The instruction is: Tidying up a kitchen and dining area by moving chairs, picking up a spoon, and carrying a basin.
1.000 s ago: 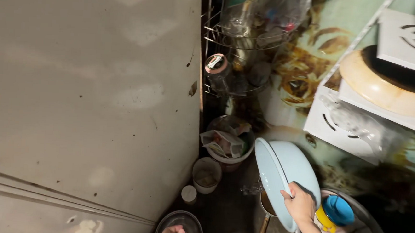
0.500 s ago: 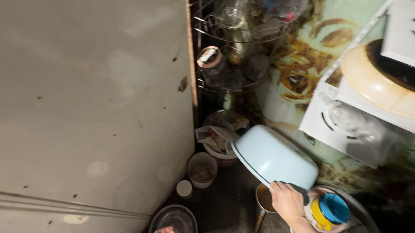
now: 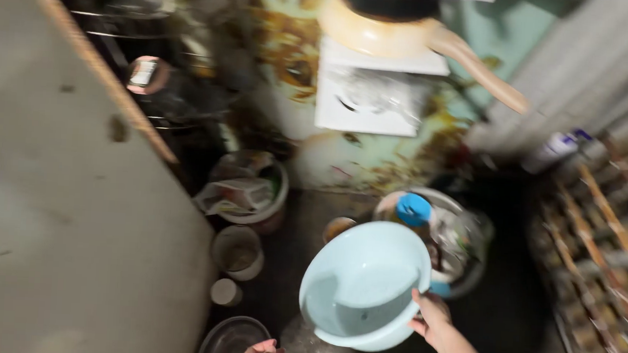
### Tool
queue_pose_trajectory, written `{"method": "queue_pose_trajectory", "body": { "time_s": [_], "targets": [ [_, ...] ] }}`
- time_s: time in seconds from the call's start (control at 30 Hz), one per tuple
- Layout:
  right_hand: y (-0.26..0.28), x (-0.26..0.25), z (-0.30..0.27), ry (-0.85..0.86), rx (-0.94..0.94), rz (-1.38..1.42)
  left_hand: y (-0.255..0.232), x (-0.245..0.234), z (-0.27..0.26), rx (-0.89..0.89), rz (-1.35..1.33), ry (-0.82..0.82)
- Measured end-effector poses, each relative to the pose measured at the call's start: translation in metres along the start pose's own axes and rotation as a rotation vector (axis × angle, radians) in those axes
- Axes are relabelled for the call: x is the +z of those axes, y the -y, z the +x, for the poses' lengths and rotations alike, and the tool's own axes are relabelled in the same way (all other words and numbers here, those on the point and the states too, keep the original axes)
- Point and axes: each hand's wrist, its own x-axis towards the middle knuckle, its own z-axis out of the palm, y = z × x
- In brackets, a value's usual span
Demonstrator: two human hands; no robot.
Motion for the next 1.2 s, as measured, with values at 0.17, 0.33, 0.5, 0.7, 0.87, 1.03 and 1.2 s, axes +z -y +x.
{"method": "queue_pose_trajectory", "body": {
  "time_s": [0.17, 0.33, 0.5, 0.7, 0.87, 1.03, 1.2],
  "targets": [
    [-0.101, -0.160, 0.037, -0.092, 0.188, 0.408, 0.034, 0.072, -0.037, -0.123, 0.106, 0.222],
    [-0.160, -0.309, 0.090, -0.129, 0.290, 0.605, 0.005, 0.172, -0.080, -0.312, 0.398, 0.458],
    [-0.220, -0.411, 0.194, -0.174, 0.166, 0.778, 0.040, 0.249, -0.083, -0.181, 0.557, 0.480],
    [-0.199, -0.473, 0.389, -0.831, 0.845, 0.489, 0.162, 0.335, -0.020, -0.106, 0.562, 0.343],
    [-0.224, -0.479, 0.450, -0.434, 0.265, 0.566, 0.192, 0.463, 0.008, -0.152, 0.602, 0.335],
    [-0.199, -0.449, 0.530, -0.298, 0.375, 0.703, 0.238, 0.559, 0.023, -0.187, 0.634, 0.332],
    [-0.248, -0.440, 0.596, -0.231, 0.308, 0.858, 0.267, 0.605, 0.036, -0.170, 0.801, 0.372]
  ]
}}
